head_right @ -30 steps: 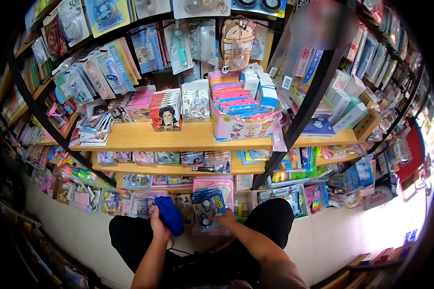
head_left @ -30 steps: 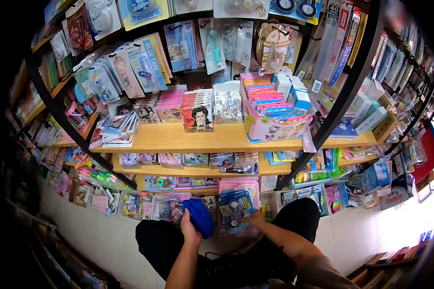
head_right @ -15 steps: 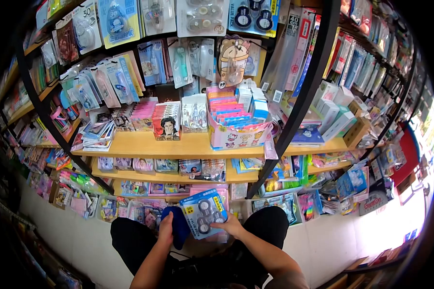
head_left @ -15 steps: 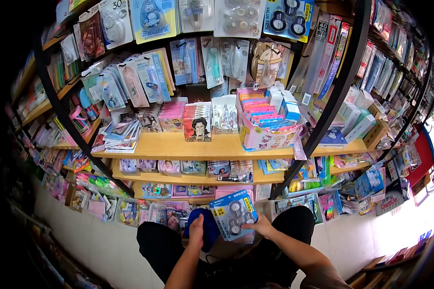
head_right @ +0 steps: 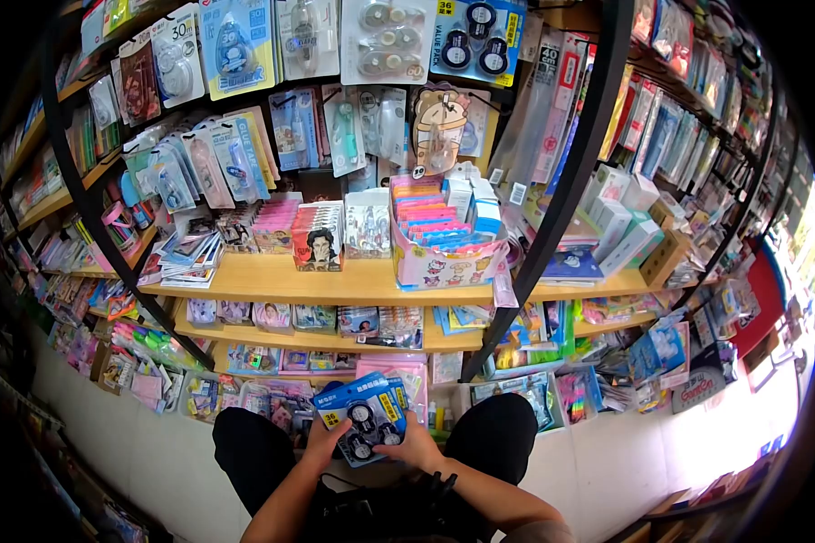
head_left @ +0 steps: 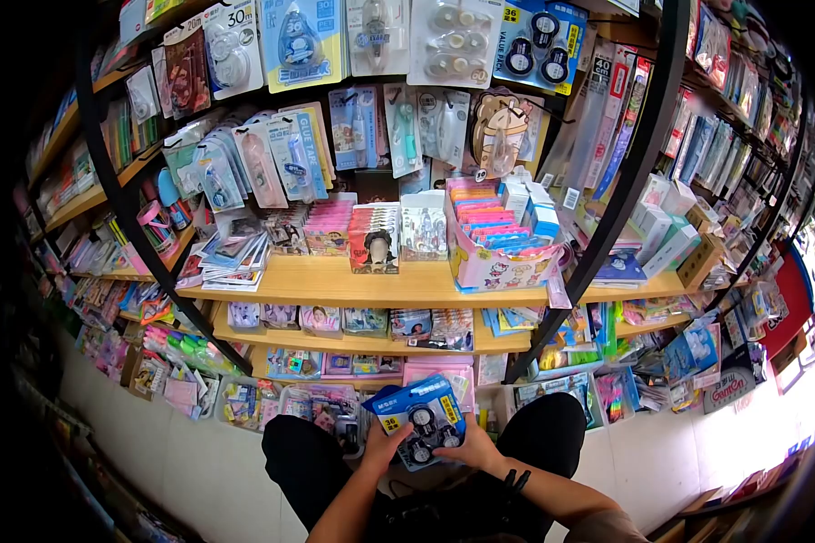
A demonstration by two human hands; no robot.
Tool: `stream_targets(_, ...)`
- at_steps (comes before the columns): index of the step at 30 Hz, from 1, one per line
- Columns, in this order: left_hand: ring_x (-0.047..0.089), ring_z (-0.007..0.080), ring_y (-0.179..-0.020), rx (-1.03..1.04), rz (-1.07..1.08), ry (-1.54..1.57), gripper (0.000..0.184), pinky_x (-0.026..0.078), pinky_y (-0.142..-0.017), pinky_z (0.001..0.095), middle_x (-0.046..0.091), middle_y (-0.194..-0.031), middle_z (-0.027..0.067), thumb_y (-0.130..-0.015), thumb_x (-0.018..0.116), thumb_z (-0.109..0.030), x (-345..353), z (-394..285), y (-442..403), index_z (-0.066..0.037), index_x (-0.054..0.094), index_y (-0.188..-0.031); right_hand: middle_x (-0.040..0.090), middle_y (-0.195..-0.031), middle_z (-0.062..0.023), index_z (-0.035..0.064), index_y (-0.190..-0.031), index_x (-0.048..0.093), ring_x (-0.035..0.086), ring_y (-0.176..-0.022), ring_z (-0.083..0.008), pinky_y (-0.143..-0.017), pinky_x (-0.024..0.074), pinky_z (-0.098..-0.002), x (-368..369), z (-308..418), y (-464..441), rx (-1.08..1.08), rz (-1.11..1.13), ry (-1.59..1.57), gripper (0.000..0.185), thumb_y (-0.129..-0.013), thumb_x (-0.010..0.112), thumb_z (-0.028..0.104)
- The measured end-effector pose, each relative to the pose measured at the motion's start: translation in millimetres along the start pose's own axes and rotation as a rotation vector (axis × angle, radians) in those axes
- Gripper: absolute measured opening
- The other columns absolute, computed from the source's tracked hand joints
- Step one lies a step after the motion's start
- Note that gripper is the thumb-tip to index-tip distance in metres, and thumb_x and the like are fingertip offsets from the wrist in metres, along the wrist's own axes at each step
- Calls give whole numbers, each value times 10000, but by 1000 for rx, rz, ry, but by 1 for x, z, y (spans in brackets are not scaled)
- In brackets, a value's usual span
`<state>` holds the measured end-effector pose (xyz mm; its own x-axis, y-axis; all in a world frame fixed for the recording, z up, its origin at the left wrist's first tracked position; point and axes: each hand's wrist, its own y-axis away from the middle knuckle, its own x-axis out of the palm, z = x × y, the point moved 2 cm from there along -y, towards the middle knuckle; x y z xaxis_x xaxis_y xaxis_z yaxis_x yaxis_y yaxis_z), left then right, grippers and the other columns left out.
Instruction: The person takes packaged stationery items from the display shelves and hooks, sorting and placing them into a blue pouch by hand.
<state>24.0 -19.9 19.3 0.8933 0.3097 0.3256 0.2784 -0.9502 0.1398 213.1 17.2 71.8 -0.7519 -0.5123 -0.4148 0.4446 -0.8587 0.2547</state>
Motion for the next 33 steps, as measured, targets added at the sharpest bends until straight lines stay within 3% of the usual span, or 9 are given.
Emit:
stream_targets(3, 568, 139, -857, 0, 31, -40, 396, 460, -739, 271, 592, -966, 45, -737, 682, -97, 2, -2, 1, -44, 502, -1086, 558, -992, -215, -85, -1136, 328, 567, -938, -300, -787, 454, -345, 4, -10, 2, -103, -60, 31, 853, -576, 811, 339)
stream_targets(12, 559, 119, -818, -72, 91, -98, 376, 456, -705, 262, 593, -931, 30, -730, 700, -138, -5, 5, 0, -35, 527, -1048, 553, -1003, -201, -73, -1147, 351, 566, -922, -283, -796, 449, -334, 2, -30, 1, -93, -103, 25, 872, -549, 823, 352)
stream_targets(13, 544, 118, -838, -26, 50, -135, 385, 444, -725, 267, 584, -953, 20, -736, 699, -166, -5, 2, 2, -37, 526, -1054, 562, -965, -201, -58, -1135, 366, 571, -917, -275, -788, 450, -333, -3, -19, 4, -219, -162, 74, 859, -550, 817, 382)
stream_targets(15, 522, 132, -905, 107, 70, 88, 450, 412, -804, 279, 567, -1011, 26, -751, 693, -264, -11, 15, -3, -38, 512, -1095, 570, -932, -211, -46, -1089, 383, 579, -901, -294, -773, 453, -341, -19, 16, 14, -95, -80, 71, 825, -550, 811, 409)
stream_targets(18, 526, 176, -932, 50, 115, 356, 360, 413, -836, 315, 561, -1007, 50, -827, 597, -295, -27, 38, -17, -47, 509, -1072, 582, -848, -232, -10, -1020, 386, 590, -795, -380, -699, 472, -386, -43, 37, 7, -217, -228, 273, 747, -565, 794, 421)
stream_targets(20, 531, 191, -942, -29, 135, 494, 255, 431, -829, 329, 558, -1007, 59, -865, 541, -265, -32, 34, -19, -60, 523, -1014, 568, -920, -233, -11, -1046, 385, 586, -852, -339, -731, 464, -375, -73, 67, 2, -323, -351, 253, 769, -557, 802, 412)
stream_targets(24, 510, 158, -887, 112, -30, -68, 330, 430, -772, 272, 530, -980, 66, -931, 400, -297, -19, 4, -3, -24, 499, -1087, 538, -1003, -144, -4, -1101, 388, 538, -931, -225, -823, 429, -335, -155, 143, -14, -636, -595, 105, 789, -529, 840, 300)
stream_targets(28, 514, 138, -858, -1, -14, 184, 297, 435, -751, 262, 539, -945, 56, -927, 413, -275, -19, 12, -5, -26, 508, -1055, 538, -1019, -114, -2, -1089, 410, 519, -945, -199, -841, 419, -313, -241, 249, -17, -818, -864, 117, 710, -557, 824, 220)
stream_targets(33, 516, 165, -913, 24, -4, 8, 367, 425, -797, 270, 543, -1014, 83, -930, 393, -295, -12, -13, 5, 11, 496, -1103, 554, -970, -125, -25, -1041, 435, 538, -865, -164, -781, 438, -284, -317, 329, -48, -897, -1025, -13, 627, -593, 802, 217)
